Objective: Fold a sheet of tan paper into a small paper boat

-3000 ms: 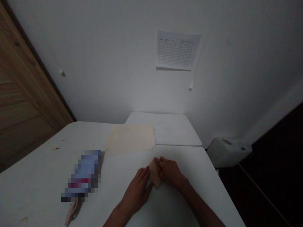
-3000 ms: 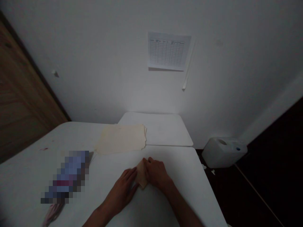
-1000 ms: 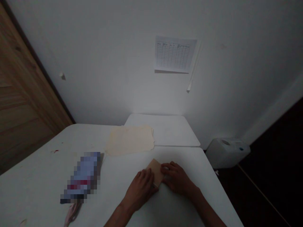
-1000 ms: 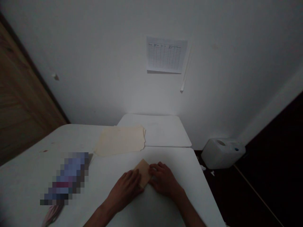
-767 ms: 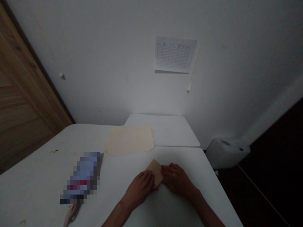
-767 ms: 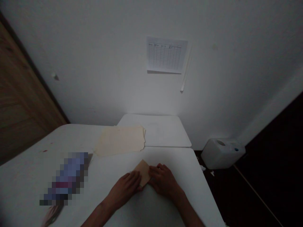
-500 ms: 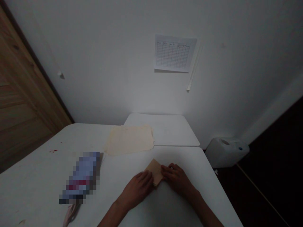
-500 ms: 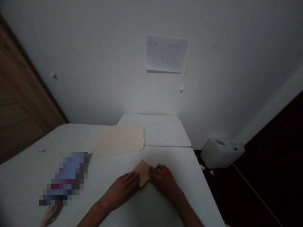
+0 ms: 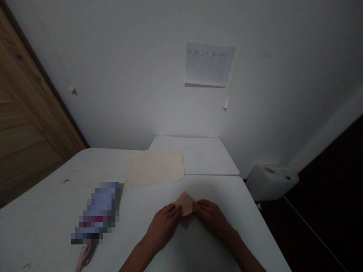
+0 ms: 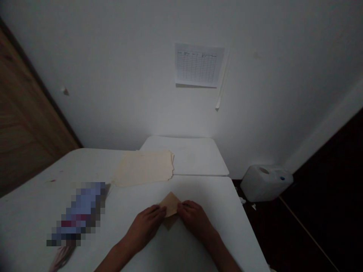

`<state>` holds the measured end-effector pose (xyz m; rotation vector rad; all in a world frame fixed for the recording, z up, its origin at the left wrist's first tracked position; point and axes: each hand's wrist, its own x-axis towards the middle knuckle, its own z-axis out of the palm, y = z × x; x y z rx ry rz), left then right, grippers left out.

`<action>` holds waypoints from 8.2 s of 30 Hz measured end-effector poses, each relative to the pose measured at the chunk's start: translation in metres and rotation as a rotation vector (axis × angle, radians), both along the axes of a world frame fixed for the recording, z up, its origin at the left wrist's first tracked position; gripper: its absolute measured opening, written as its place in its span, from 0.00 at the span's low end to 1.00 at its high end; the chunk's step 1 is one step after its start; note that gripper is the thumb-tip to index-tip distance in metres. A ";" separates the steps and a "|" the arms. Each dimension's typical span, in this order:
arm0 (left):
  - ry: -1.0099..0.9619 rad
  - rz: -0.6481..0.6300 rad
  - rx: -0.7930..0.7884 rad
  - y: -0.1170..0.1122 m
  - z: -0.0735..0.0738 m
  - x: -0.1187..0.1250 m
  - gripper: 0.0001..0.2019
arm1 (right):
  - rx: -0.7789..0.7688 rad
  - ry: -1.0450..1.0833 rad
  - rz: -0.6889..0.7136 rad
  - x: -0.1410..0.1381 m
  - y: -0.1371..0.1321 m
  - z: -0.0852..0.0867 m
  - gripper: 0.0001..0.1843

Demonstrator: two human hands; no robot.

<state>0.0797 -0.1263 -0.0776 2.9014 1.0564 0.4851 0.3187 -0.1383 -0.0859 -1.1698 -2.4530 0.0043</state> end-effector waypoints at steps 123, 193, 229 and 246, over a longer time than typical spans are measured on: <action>-0.260 -0.037 -0.068 0.020 -0.002 0.012 0.17 | -0.067 0.089 -0.118 -0.027 -0.010 -0.001 0.16; -0.150 0.114 -0.094 0.017 -0.003 0.032 0.11 | -0.061 -0.203 -0.450 -0.016 -0.034 0.013 0.25; -0.290 0.106 -0.189 0.018 -0.004 0.028 0.12 | -0.149 0.004 -0.559 -0.013 -0.046 0.009 0.27; -0.341 0.111 -0.234 0.021 -0.009 0.024 0.11 | -0.152 0.203 -0.573 -0.009 -0.030 0.007 0.16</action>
